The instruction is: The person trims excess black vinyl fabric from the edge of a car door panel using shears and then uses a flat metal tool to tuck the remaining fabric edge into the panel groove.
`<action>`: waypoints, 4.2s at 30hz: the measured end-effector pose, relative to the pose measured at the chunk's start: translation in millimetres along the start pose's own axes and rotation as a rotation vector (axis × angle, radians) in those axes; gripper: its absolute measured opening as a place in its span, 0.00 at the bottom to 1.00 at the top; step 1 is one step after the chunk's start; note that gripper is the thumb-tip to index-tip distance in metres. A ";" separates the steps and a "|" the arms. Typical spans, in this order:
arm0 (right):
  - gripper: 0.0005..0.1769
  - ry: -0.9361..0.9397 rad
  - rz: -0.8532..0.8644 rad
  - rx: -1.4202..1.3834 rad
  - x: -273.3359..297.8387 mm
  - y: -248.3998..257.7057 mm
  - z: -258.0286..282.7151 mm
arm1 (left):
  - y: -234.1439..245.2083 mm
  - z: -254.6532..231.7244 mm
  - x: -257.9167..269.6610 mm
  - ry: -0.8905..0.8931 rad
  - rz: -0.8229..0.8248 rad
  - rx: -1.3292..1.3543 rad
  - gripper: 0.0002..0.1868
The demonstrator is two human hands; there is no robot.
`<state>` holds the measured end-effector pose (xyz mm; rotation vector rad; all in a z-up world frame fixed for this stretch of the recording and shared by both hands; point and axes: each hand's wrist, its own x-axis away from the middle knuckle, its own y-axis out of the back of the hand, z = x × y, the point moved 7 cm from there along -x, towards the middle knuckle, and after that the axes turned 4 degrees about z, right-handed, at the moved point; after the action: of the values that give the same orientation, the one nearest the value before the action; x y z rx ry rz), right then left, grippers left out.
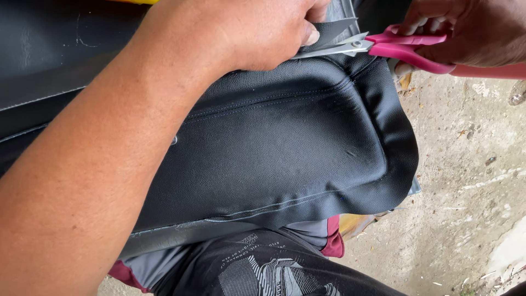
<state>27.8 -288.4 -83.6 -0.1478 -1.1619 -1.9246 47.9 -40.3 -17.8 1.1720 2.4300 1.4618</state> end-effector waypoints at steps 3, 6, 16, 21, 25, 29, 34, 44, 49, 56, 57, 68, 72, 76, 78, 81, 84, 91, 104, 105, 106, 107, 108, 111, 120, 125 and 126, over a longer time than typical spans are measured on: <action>0.23 0.011 0.003 0.020 -2.0 2.1 2.9 | -0.6 0.8 1.9 -0.011 -0.008 -0.060 0.11; 0.23 0.004 0.008 0.024 -1.1 1.1 4.2 | -1.2 1.3 -1.7 -0.034 -0.037 -0.027 0.10; 0.22 0.006 0.020 0.045 -2.5 2.6 9.9 | -6.8 5.8 -5.1 -0.053 -0.010 0.021 0.10; 0.22 0.004 0.034 0.043 -2.0 2.0 13.1 | -7.3 7.5 -5.3 -0.007 0.005 0.034 0.11; 0.21 0.004 0.039 0.026 -9.4 7.7 12.1 | -4.3 5.6 -4.4 -0.035 -0.001 -0.003 0.12; 0.21 -0.001 0.042 0.037 -8.0 8.6 13.6 | -8.4 8.3 -8.9 -0.035 -0.006 0.043 0.11; 0.20 0.005 0.055 0.074 -4.3 7.2 21.6 | -11.1 10.2 -11.0 -0.049 0.002 0.066 0.11; 0.20 -0.004 0.074 -0.017 -7.0 15.5 31.3 | 11.1 28.6 24.7 0.071 0.143 0.043 0.10; 0.19 0.015 0.090 -0.021 -17.9 18.7 37.1 | 14.2 21.4 29.1 -0.014 -0.061 0.015 0.08; 0.19 0.005 0.099 -0.024 -12.6 19.5 33.7 | 9.3 26.8 25.5 -0.031 -0.099 0.004 0.06; 0.19 0.004 0.099 -0.023 -12.1 19.6 33.3 | 9.6 27.3 25.0 -0.047 -0.108 0.006 0.05; 0.18 -0.009 0.125 -0.011 -21.1 24.8 35.6 | 6.9 26.7 23.8 -0.082 -0.126 0.053 0.05; 0.16 -0.123 0.119 0.090 -16.2 27.8 29.7 | 2.9 29.6 19.0 -0.124 -0.156 0.069 0.05; 0.17 0.042 0.061 0.096 -19.4 31.5 44.2 | -6.1 35.2 10.7 -0.145 -0.148 0.070 0.06; 0.19 -0.096 0.049 0.110 -15.5 31.4 39.7 | -9.8 36.8 8.8 -0.162 -0.146 0.061 0.08; 0.19 0.099 0.055 0.113 -25.2 33.9 53.3 | -7.7 31.5 8.8 -0.287 -0.260 0.038 0.07; 0.18 0.087 0.036 0.091 -21.0 33.3 50.1 | -17.2 39.2 0.9 -0.198 -0.150 0.089 0.06; 0.13 0.027 0.077 -0.008 -22.1 33.4 52.7 | -22.9 40.5 -8.6 -0.256 -0.185 0.043 0.07; 0.17 0.018 0.065 0.097 -29.2 28.7 63.6 | -5.6 33.4 7.7 -0.185 -0.183 0.054 0.08; 0.16 0.061 0.071 0.064 -31.0 29.6 66.7 | 0.4 32.9 13.6 -0.199 -0.180 0.043 0.09; 0.16 0.064 0.069 0.062 -31.3 31.1 68.4 | 7.2 35.5 21.8 -0.196 -0.179 0.039 0.09; 0.14 0.003 0.082 0.057 -30.4 32.6 65.3 | 4.7 46.8 29.1 -0.092 -0.039 0.058 0.13; 0.13 -0.073 0.095 0.051 -24.8 32.4 60.3 | -2.0 53.8 35.6 0.000 0.104 0.080 0.17; 0.19 -0.089 0.122 0.131 -31.7 31.3 68.4 | 3.0 60.2 54.2 0.068 0.106 0.132 0.12; 0.13 -0.095 0.131 0.107 -40.3 31.6 74.2 | 2.7 61.5 49.9 0.009 -0.035 0.062 0.08; 0.16 -0.082 0.101 0.185 -38.0 29.5 79.4 | 3.3 57.9 45.2 -0.078 -0.072 0.008 0.09; 0.17 -0.083 0.093 0.205 -37.4 29.8 80.4 | 1.6 59.5 44.8 -0.063 -0.050 -0.005 0.09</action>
<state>47.7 -209.7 -37.1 -0.1687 -1.3755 -1.7212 42.3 31.8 -35.2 1.1297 2.3946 1.3945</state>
